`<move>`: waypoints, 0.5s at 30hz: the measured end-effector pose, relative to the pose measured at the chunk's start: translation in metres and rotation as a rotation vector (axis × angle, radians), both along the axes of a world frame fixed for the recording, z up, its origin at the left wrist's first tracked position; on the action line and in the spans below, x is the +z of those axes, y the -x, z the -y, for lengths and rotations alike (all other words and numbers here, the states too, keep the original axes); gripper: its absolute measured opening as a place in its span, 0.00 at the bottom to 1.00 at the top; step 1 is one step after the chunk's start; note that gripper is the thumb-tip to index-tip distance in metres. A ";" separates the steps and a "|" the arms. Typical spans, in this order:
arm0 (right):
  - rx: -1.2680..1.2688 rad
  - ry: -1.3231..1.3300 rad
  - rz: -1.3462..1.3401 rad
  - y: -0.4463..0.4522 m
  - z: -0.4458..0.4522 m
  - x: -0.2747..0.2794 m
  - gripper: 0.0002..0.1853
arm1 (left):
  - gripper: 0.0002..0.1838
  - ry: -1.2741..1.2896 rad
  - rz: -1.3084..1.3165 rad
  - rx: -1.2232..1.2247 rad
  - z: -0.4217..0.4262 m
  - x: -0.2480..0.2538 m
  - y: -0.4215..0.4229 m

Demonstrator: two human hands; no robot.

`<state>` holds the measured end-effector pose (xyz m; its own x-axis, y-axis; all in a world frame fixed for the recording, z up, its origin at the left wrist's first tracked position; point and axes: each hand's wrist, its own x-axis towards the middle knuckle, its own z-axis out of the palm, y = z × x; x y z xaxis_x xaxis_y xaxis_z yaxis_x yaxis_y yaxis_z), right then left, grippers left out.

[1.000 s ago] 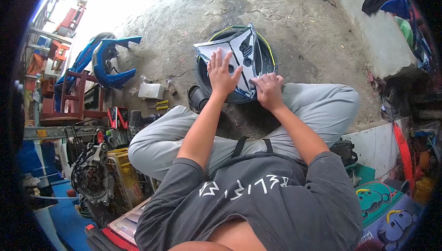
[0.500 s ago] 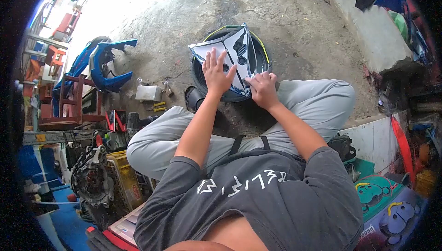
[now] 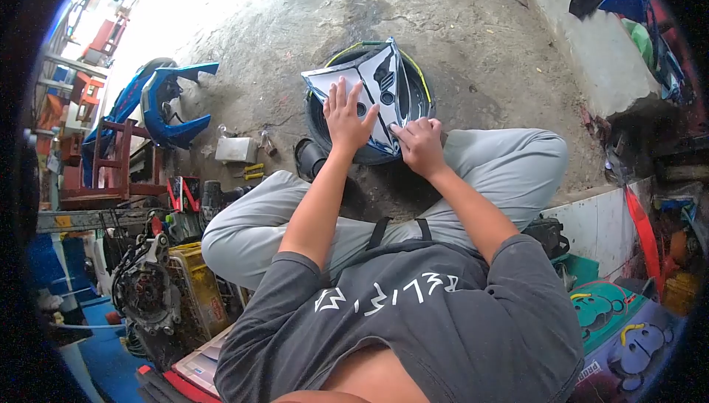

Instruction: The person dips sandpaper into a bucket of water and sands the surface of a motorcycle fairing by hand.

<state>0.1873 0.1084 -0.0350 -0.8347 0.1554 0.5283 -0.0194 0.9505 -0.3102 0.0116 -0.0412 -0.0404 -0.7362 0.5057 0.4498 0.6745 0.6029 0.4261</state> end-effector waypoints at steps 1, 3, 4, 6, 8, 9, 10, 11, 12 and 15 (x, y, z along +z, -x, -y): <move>-0.020 0.017 0.001 0.001 -0.002 0.000 0.16 | 0.39 0.004 -0.004 0.003 0.000 0.000 0.000; -0.071 0.065 0.005 0.003 -0.007 -0.002 0.16 | 0.40 0.001 0.003 -0.005 0.002 -0.001 -0.001; -0.038 0.040 0.003 0.002 -0.007 -0.003 0.16 | 0.40 -0.003 0.003 -0.008 0.002 0.000 0.000; 0.024 -0.010 -0.007 0.000 -0.004 0.002 0.16 | 0.40 -0.001 0.010 -0.005 0.001 0.001 -0.001; 0.054 -0.020 0.003 -0.003 -0.003 0.003 0.16 | 0.40 0.001 0.010 -0.007 0.001 0.002 -0.001; 0.028 0.005 0.019 -0.003 -0.005 0.002 0.17 | 0.40 0.001 0.006 -0.007 0.002 0.001 -0.001; 0.003 0.028 0.034 0.000 -0.009 0.001 0.17 | 0.40 0.000 0.001 -0.008 0.002 0.001 -0.001; -0.028 0.058 0.033 0.003 -0.012 -0.001 0.17 | 0.40 0.001 0.007 -0.007 0.003 0.000 -0.003; 0.014 0.058 0.049 0.002 -0.011 -0.003 0.17 | 0.40 0.000 0.008 -0.005 0.002 -0.001 -0.003; 0.150 0.037 0.057 -0.001 -0.003 -0.003 0.17 | 0.40 0.008 0.001 -0.002 0.000 0.001 0.001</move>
<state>0.1880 0.1116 -0.0382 -0.8785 0.0456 0.4756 -0.1414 0.9261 -0.3499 0.0102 -0.0408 -0.0389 -0.7359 0.5106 0.4446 0.6749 0.6051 0.4222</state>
